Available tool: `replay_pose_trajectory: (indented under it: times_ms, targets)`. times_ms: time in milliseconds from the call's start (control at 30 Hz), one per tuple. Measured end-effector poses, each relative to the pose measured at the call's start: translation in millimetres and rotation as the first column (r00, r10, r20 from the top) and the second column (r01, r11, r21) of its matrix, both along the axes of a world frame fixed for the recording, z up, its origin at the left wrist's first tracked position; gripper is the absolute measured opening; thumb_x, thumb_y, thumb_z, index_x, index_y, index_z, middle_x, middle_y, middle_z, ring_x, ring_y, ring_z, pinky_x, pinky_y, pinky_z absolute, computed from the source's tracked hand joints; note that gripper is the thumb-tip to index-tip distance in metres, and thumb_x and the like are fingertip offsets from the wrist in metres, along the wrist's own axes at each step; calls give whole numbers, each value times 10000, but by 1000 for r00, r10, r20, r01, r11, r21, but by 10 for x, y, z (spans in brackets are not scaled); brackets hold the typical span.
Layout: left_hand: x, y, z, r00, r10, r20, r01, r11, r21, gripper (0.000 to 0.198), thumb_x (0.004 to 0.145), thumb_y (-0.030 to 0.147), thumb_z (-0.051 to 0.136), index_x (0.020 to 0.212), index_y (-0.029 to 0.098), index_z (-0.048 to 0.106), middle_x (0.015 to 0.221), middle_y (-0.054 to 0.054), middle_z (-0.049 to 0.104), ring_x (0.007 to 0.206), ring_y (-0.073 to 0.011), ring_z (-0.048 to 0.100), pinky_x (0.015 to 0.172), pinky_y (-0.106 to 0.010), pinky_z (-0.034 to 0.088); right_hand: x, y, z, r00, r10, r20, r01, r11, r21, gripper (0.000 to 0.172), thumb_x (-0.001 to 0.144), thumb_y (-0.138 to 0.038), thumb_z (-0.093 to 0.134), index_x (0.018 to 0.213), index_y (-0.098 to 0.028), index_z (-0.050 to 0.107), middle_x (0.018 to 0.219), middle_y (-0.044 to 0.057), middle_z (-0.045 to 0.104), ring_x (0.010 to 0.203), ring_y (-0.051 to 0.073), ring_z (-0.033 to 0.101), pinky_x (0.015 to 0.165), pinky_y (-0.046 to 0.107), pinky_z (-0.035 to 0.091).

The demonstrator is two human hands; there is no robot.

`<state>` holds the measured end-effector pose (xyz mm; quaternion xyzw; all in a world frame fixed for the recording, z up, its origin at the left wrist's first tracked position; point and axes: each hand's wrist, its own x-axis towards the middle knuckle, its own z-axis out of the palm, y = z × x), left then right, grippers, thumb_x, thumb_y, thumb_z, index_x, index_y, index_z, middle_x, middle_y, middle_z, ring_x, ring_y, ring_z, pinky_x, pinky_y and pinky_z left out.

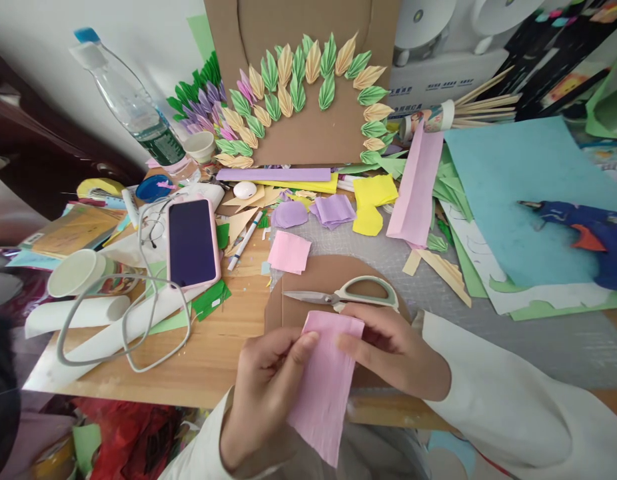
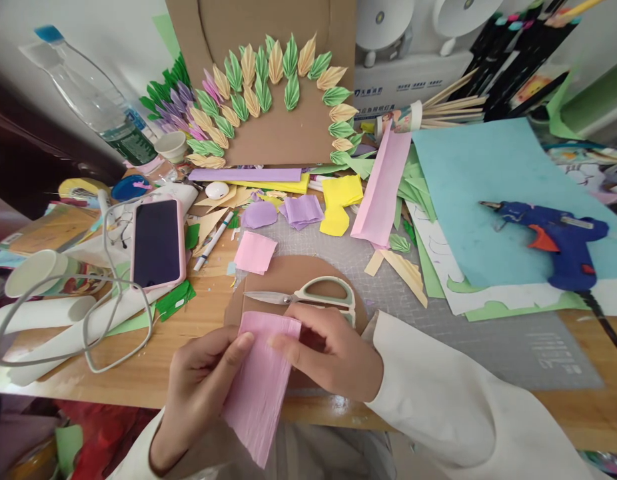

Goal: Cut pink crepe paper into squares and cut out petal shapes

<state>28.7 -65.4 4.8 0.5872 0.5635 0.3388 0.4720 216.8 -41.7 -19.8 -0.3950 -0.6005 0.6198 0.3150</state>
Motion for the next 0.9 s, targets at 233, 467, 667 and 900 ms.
replay_pose_trajectory:
  times_ms: [233, 467, 667, 900]
  targets:
    - [6, 8, -6, 985, -99, 140, 115, 987, -109, 410, 881, 365, 543, 543, 159, 438, 516, 49, 294, 464, -66, 251, 393, -191, 189, -11, -13, 13, 990, -88, 115, 73, 990, 123, 358, 938, -404, 486, 647, -201, 436, 568, -50, 377, 524, 106, 392, 484, 259, 292]
    - [15, -42, -31, 957, -281, 72, 289, 942, -170, 458, 926, 355, 461, 532, 183, 302, 530, 48, 237, 480, -75, 219, 427, -223, 173, -21, -25, 92, 979, -155, 129, 123, 967, 222, 358, 950, -371, 448, 635, -208, 398, 583, -44, 346, 542, 113, 350, 502, 276, 264]
    - [-1, -75, -34, 863, -491, 121, 506, 844, -180, 413, 926, 362, 486, 562, 177, 423, 527, 16, 465, 479, -82, 404, 462, -204, 302, -26, -80, 103, 979, -190, 74, 168, 958, 232, 320, 934, -317, 488, 644, -211, 404, 570, -53, 345, 513, 103, 338, 480, 261, 272]
    - [122, -41, -79, 971, 193, 141, -157, 959, -236, 550, 893, 485, 514, 454, 154, 522, 382, -15, 523, 342, -87, 438, 344, -177, 332, -51, -3, 67, 986, 60, -153, -82, 987, -141, 229, 868, -410, 564, 799, -193, 551, 709, -11, 529, 619, 122, 483, 553, 241, 412]
